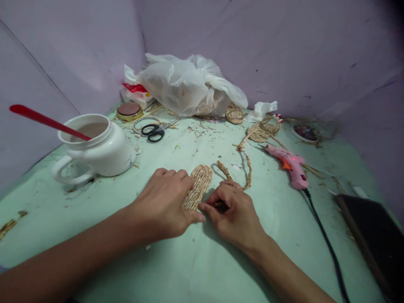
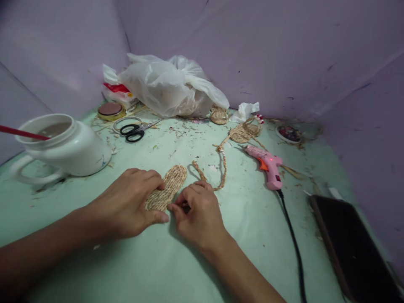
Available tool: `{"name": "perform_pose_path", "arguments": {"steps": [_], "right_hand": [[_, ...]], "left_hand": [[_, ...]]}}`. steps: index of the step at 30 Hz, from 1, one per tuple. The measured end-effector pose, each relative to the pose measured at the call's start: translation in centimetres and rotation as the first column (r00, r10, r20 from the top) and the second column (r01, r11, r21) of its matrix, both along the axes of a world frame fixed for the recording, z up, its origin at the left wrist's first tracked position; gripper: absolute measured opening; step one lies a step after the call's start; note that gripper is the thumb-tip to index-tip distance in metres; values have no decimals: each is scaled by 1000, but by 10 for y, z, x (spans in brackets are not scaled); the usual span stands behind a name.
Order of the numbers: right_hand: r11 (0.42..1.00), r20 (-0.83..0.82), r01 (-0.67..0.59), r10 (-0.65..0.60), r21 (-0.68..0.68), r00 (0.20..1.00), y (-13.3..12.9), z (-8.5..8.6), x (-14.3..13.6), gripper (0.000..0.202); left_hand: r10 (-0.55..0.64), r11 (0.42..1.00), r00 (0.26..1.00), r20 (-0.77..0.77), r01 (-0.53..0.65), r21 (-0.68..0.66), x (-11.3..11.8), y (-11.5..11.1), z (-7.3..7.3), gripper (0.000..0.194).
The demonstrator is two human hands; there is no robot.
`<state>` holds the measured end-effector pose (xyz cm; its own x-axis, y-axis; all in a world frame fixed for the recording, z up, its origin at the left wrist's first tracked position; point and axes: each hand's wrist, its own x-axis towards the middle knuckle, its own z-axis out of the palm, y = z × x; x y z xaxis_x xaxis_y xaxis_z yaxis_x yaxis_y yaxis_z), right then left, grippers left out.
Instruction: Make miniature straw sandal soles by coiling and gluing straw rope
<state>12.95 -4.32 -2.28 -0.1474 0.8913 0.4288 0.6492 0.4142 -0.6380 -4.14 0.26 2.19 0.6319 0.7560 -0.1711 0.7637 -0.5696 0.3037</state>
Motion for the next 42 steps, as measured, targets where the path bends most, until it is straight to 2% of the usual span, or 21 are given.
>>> {"name": "perform_pose_path", "arguments": {"steps": [6, 8, 13, 18, 25, 30, 34, 37, 42], "right_hand": [[989, 53, -98, 104, -109, 993, 3, 8, 9, 4], [986, 75, -110, 120, -121, 990, 5, 11, 13, 4], [991, 170, -131, 134, -32, 976, 10, 7, 18, 1], [994, 132, -99, 94, 34, 987, 11, -3, 19, 8], [977, 128, -193, 182, 87, 975, 11, 1, 21, 12], [984, 128, -154, 143, 84, 981, 13, -1, 19, 12], [998, 124, -58, 55, 21, 991, 12, -4, 15, 9], [1000, 77, -3, 1, 24, 997, 10, -6, 12, 8], [999, 65, 5, -7, 36, 998, 6, -3, 11, 11]], "left_hand": [[10, 997, 998, -56, -6, 75, 4, -9, -1, 37], [11, 997, 998, -57, -7, 75, 4, -9, -1, 37], [14, 998, 999, -49, -11, 62, 4, -9, -1, 36], [14, 998, 998, -68, -9, 63, 4, -9, -1, 36], [13, 998, 997, -77, -8, 56, 6, -7, -1, 37], [15, 999, 996, -83, -11, 48, 6, -7, 0, 38], [10, 999, 996, -91, -7, 37, 6, -8, 1, 39], [5, 999, 996, -86, -1, 40, 6, -8, 1, 39], [-28, 998, 999, -43, 31, 50, 3, -6, 0, 32]]}}
